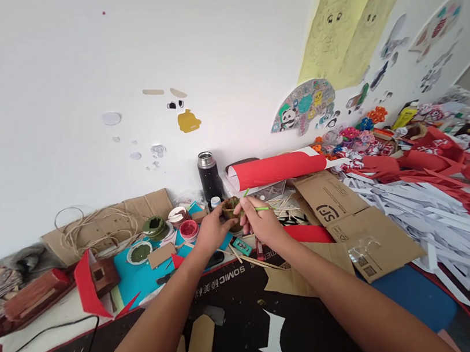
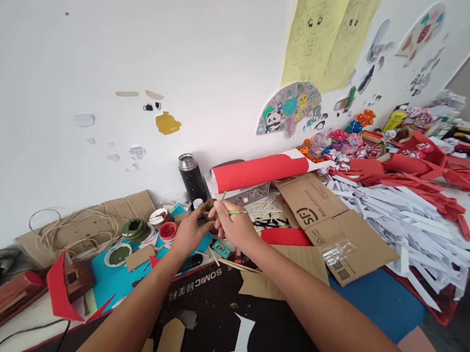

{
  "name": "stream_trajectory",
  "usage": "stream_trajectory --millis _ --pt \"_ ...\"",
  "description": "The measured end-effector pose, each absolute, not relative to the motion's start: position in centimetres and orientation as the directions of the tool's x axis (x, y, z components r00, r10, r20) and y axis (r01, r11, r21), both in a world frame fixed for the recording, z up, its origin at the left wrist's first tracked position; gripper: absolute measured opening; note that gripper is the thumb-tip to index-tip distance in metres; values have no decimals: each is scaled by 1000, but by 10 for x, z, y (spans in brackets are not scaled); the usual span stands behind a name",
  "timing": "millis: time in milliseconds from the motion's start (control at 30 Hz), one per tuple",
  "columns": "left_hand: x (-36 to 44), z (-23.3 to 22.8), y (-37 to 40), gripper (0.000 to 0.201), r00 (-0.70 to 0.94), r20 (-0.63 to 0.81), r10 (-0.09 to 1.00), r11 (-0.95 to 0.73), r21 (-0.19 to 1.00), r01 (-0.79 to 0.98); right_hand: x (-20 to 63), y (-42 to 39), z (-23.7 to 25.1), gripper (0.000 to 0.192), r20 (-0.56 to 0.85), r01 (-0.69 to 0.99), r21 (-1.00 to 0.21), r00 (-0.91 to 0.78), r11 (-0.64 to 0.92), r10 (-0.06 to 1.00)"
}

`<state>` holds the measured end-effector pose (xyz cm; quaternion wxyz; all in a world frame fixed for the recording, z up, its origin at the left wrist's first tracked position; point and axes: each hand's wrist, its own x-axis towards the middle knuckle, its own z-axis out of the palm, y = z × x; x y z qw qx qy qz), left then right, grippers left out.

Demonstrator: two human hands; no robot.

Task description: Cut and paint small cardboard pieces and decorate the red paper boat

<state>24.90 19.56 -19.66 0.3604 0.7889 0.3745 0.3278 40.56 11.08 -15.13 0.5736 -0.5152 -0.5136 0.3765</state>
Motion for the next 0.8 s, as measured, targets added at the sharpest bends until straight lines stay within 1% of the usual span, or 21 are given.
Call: stream_trajectory --millis 67,233,500,800 --pt "248 -195 196 56 511 246 824 -462 813 353 408 107 -153 53 197 90 -979 173 184 965" --pt "248 -196 197 60 519 241 820 -462 815 350 416 100 -156 46 160 6 -987 219 162 962" --pt "249 -199 199 60 528 247 812 -473 809 349 415 103 -156 60 138 -114 -978 267 174 954" --pt "251 -201 198 62 519 233 823 -465 800 379 409 114 -154 60 136 -48 -986 298 157 945"
